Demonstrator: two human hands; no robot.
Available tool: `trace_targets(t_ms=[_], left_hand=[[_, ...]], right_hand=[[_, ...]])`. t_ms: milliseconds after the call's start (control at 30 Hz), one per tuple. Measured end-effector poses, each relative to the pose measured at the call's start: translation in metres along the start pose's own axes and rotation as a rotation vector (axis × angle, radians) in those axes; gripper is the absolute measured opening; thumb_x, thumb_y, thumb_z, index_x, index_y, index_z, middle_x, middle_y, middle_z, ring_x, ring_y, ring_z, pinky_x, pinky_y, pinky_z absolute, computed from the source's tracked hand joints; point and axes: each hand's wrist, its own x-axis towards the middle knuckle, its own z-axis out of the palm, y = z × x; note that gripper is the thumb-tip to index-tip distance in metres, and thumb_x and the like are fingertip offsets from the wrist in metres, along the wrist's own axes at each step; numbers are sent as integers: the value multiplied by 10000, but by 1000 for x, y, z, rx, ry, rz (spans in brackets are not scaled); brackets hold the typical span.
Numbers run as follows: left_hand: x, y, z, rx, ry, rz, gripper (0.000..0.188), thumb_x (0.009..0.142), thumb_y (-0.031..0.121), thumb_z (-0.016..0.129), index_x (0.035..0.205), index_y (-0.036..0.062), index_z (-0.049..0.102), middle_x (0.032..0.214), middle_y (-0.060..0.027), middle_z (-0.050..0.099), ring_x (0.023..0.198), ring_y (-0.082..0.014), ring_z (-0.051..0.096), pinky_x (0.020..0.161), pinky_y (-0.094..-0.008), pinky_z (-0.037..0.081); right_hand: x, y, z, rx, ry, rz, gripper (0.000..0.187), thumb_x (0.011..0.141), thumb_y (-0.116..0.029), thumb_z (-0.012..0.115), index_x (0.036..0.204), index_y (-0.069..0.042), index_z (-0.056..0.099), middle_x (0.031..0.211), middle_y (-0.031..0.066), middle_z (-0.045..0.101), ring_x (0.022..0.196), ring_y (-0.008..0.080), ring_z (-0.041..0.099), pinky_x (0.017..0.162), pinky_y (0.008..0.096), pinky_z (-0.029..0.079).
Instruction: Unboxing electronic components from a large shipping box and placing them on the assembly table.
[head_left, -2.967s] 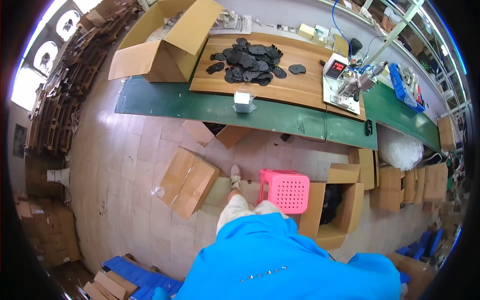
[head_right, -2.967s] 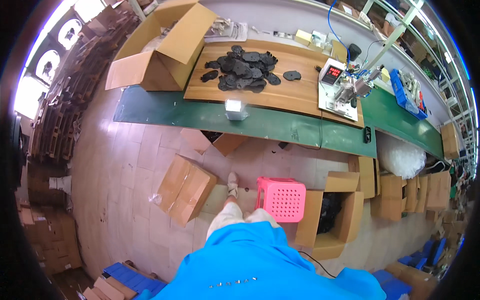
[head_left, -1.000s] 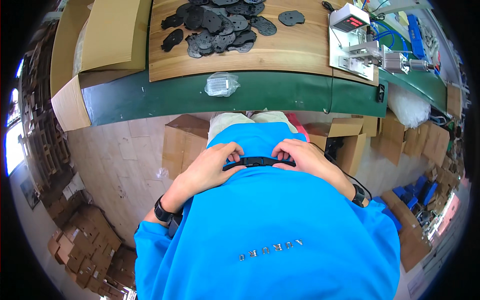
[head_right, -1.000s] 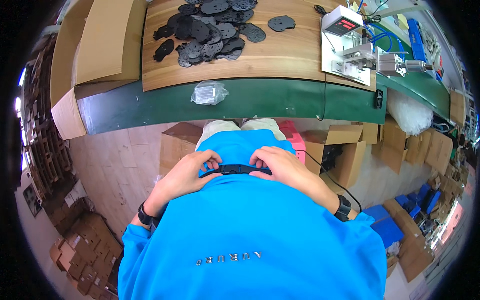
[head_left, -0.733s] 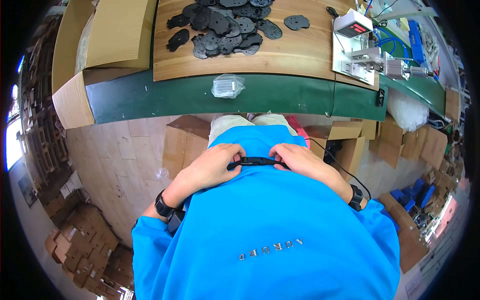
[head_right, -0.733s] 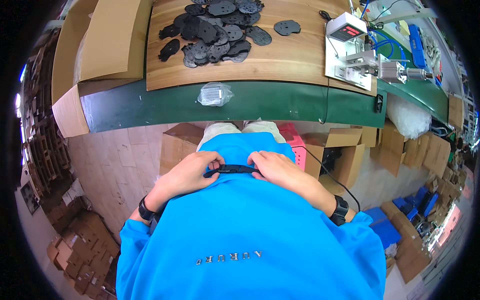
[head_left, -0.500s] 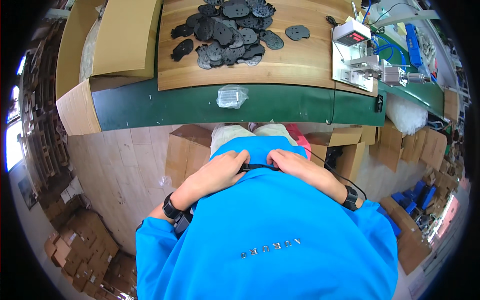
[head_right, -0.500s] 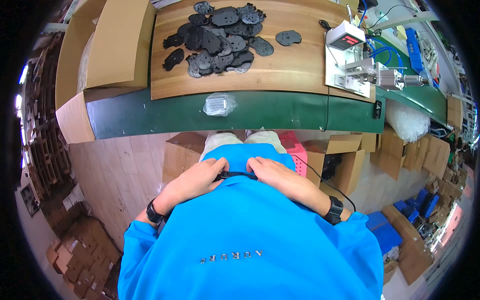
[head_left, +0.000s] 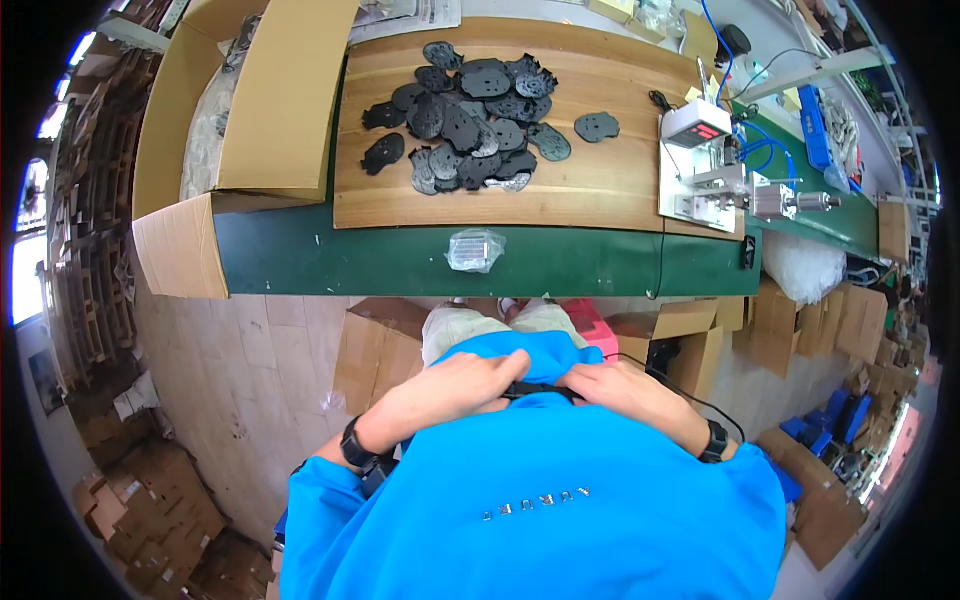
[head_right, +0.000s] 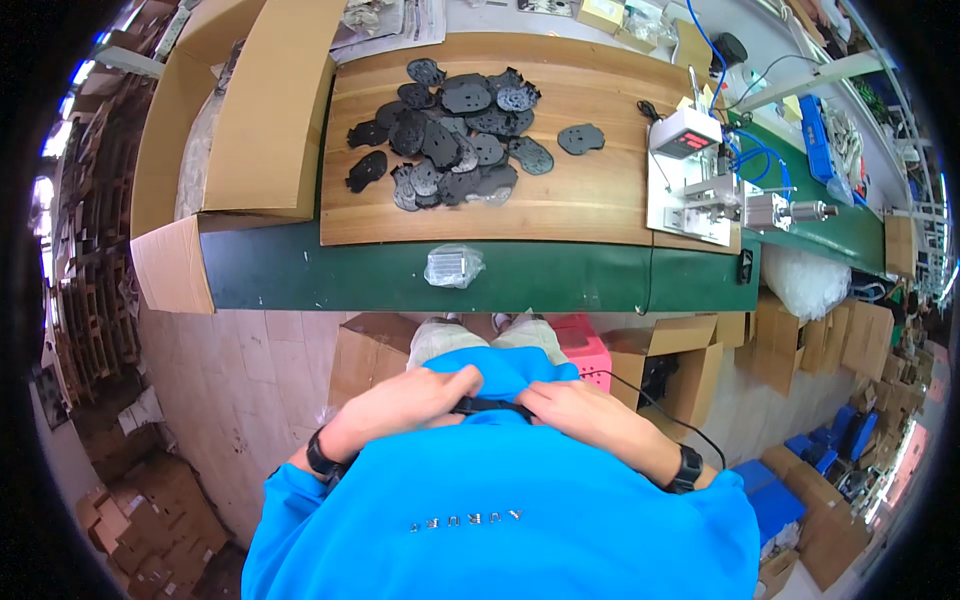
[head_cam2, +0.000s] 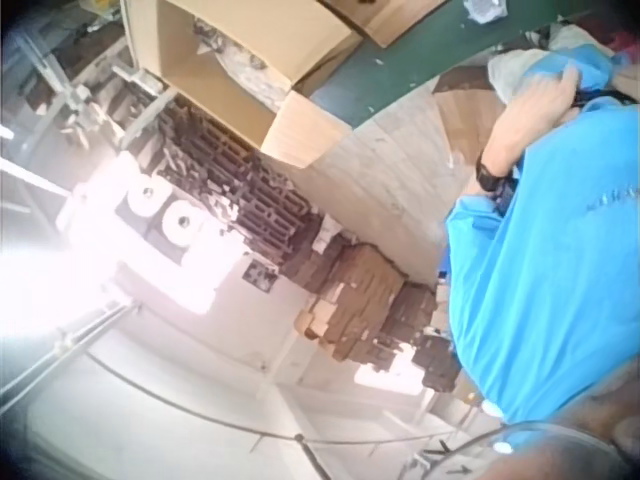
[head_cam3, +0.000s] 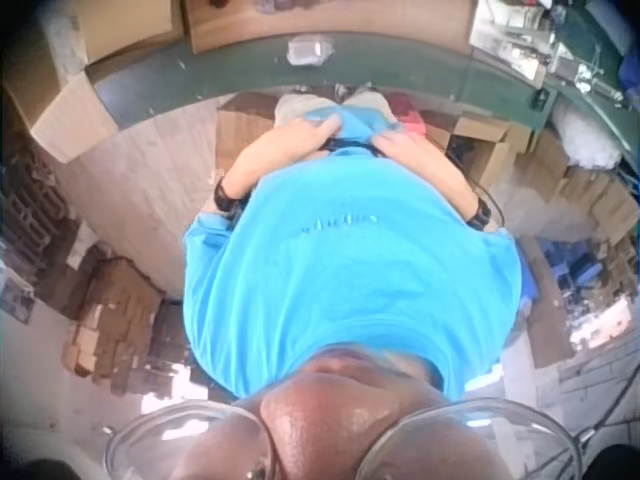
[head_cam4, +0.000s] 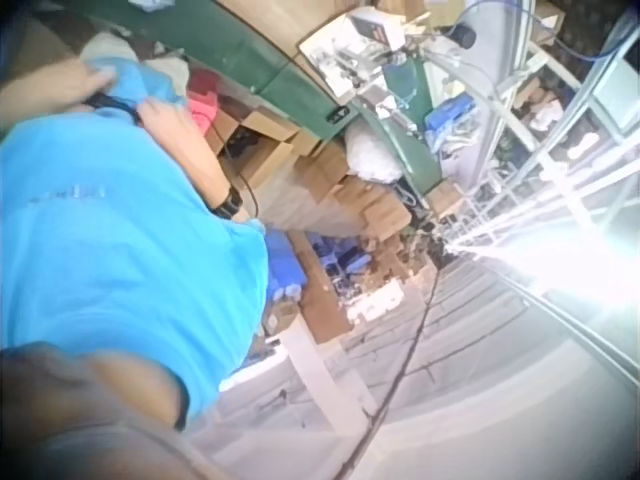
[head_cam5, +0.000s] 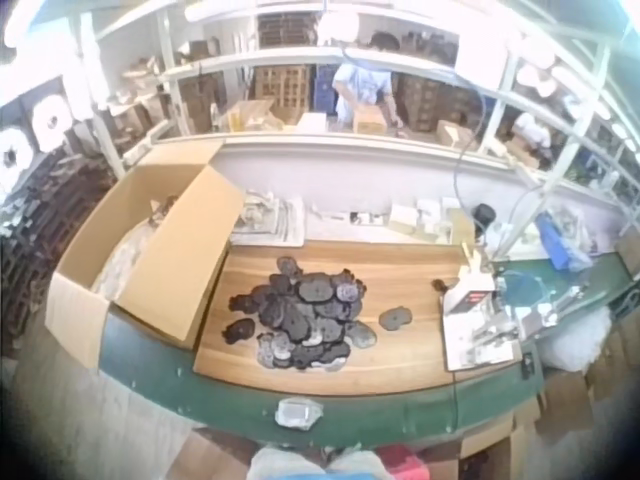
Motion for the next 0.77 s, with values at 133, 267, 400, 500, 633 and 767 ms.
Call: trace_targets(t_ms=[133,267,400,500,633,767], left_hand=[[-2,-9,4,-67,-6,-34,344,864,206,674,1065,62,434,836,-214,635,758,-452,617,614,-518,443],[-26,-21,-7,-166,81,-139,320,860,236,700,999,73,463,753,-171,607,678,-379,612,586,-474,431],[-46,-33,8,-330,-44,-180,290,875,240,705,938,72,477,678,-94,547,607,-249,552,563,-387,414],[-40,-34,0,-329,-89,-175,305,870,264,710,966,73,493,700,-92,554,654,-226,553,585,-390,417],[-11,-46,3,-321,98,-99,334,867,252,715,1053,72,504,797,-120,614,722,-221,598,626,-385,449],[-12,-78,24,-418,101,-11,357,866,256,712,1093,79,501,849,-156,659,813,-265,654,696,-383,490]], right_hand=[[13,8,1,84,-13,-45,303,899,-160,613,1178,-52,570,1038,173,639,988,360,648,780,444,535],[57,5,5,313,7,-172,342,937,-197,555,1254,-68,556,1128,185,644,1045,342,646,836,422,524],[65,4,21,374,-62,-206,382,952,-270,514,1285,-85,542,1052,159,645,977,321,644,793,397,507],[69,12,18,417,-73,-234,406,924,-299,564,1265,-79,544,946,116,615,864,281,610,735,358,476],[71,14,10,466,-72,-83,406,916,-264,574,1286,-98,548,945,88,617,871,235,606,741,320,465],[78,50,30,446,-132,51,421,926,-250,587,1328,-134,548,1006,78,627,885,211,600,777,285,455]])
